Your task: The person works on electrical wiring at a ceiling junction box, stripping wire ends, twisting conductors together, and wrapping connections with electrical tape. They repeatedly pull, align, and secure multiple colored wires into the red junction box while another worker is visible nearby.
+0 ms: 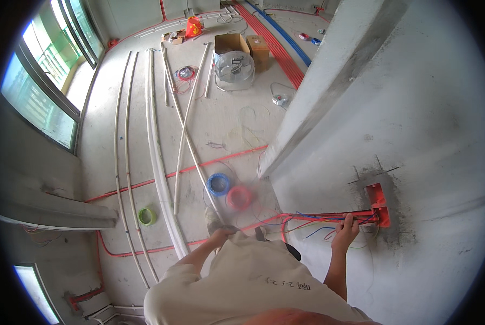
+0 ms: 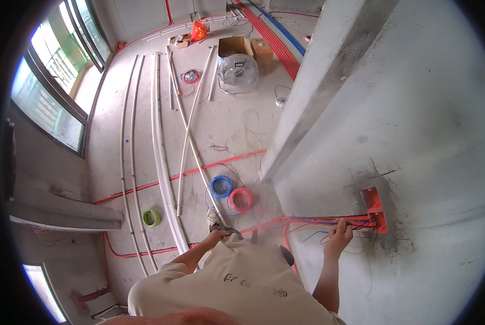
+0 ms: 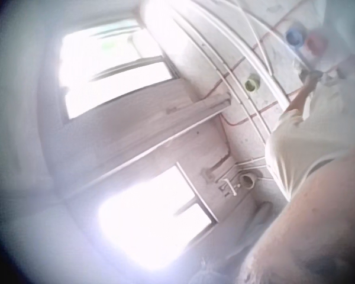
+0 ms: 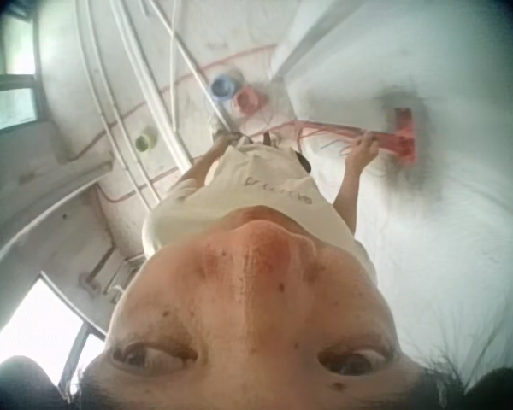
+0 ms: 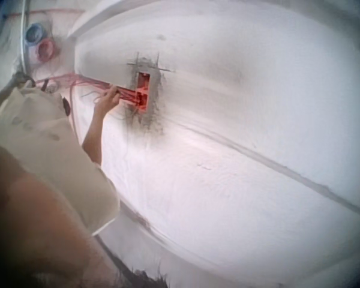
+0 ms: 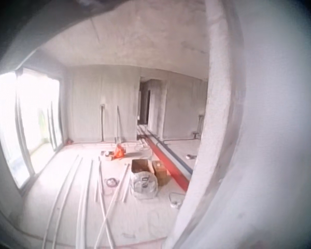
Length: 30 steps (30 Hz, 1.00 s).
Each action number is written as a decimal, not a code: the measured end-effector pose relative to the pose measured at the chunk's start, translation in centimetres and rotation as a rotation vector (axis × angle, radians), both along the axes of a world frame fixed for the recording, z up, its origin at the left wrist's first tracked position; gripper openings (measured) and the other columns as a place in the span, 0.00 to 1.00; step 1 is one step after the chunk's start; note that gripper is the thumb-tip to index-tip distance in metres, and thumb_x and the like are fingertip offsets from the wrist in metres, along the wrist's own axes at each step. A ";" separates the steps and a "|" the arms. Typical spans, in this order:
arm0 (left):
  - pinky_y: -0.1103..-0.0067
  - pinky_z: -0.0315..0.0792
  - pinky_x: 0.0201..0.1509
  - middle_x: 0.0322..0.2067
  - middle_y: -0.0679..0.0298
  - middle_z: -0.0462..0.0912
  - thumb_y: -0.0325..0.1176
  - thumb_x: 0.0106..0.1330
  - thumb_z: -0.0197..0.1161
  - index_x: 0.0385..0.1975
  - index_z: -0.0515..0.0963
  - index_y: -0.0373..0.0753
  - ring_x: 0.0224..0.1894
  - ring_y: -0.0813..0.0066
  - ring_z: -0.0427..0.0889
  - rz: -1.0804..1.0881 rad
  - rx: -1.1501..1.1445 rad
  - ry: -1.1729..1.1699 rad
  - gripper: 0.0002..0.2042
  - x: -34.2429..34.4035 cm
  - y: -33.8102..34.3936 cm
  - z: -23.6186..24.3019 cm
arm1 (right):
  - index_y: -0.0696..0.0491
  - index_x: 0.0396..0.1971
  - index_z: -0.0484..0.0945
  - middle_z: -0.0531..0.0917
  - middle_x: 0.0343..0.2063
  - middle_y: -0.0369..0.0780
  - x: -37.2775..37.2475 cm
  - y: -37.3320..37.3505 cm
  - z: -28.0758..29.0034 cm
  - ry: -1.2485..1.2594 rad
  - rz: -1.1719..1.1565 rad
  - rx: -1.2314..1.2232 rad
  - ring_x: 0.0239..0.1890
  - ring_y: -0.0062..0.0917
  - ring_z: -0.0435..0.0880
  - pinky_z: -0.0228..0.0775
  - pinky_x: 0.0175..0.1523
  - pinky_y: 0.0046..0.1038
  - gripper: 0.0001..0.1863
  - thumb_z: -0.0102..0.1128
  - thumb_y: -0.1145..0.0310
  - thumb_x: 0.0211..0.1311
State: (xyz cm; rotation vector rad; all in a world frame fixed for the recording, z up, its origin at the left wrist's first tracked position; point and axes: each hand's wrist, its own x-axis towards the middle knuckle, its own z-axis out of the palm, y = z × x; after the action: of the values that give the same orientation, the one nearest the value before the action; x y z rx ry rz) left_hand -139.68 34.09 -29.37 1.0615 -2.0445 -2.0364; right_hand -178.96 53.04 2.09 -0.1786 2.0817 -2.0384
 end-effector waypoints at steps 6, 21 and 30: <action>0.62 0.76 0.53 0.37 0.46 0.84 0.28 0.58 0.63 0.46 0.81 0.31 0.47 0.55 0.86 -0.302 -0.060 0.033 0.16 -5.0 -0.9 -1.5 | 0.53 0.35 0.75 0.67 0.21 0.28 0.1 0.4 0.2 0.020 -0.034 0.030 0.16 0.11 0.57 0.44 0.21 0.19 0.14 0.57 0.58 0.77; 0.66 0.76 0.48 0.39 0.52 0.87 0.31 0.57 0.67 0.48 0.82 0.30 0.44 0.57 0.86 -0.376 0.050 0.013 0.19 -9.0 -1.4 -3.2 | 0.53 0.32 0.75 0.67 0.19 0.29 1.3 -0.1 1.7 -0.006 -0.030 0.065 0.16 0.12 0.60 0.50 0.22 0.20 0.16 0.58 0.56 0.76; 0.68 0.76 0.45 0.40 0.56 0.89 0.33 0.58 0.70 0.50 0.83 0.31 0.42 0.59 0.86 -0.580 0.140 -0.058 0.21 -3.5 -3.8 -0.6 | 0.54 0.32 0.78 0.72 0.19 0.30 -0.7 0.9 -0.9 -0.087 -0.040 0.057 0.18 0.12 0.66 0.55 0.22 0.20 0.14 0.60 0.59 0.74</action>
State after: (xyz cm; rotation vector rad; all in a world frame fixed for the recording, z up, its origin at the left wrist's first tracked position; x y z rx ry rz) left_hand -143.21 30.27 -29.94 0.5834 -2.4918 -2.4520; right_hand -179.66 53.96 1.17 -0.0383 2.1029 -1.9693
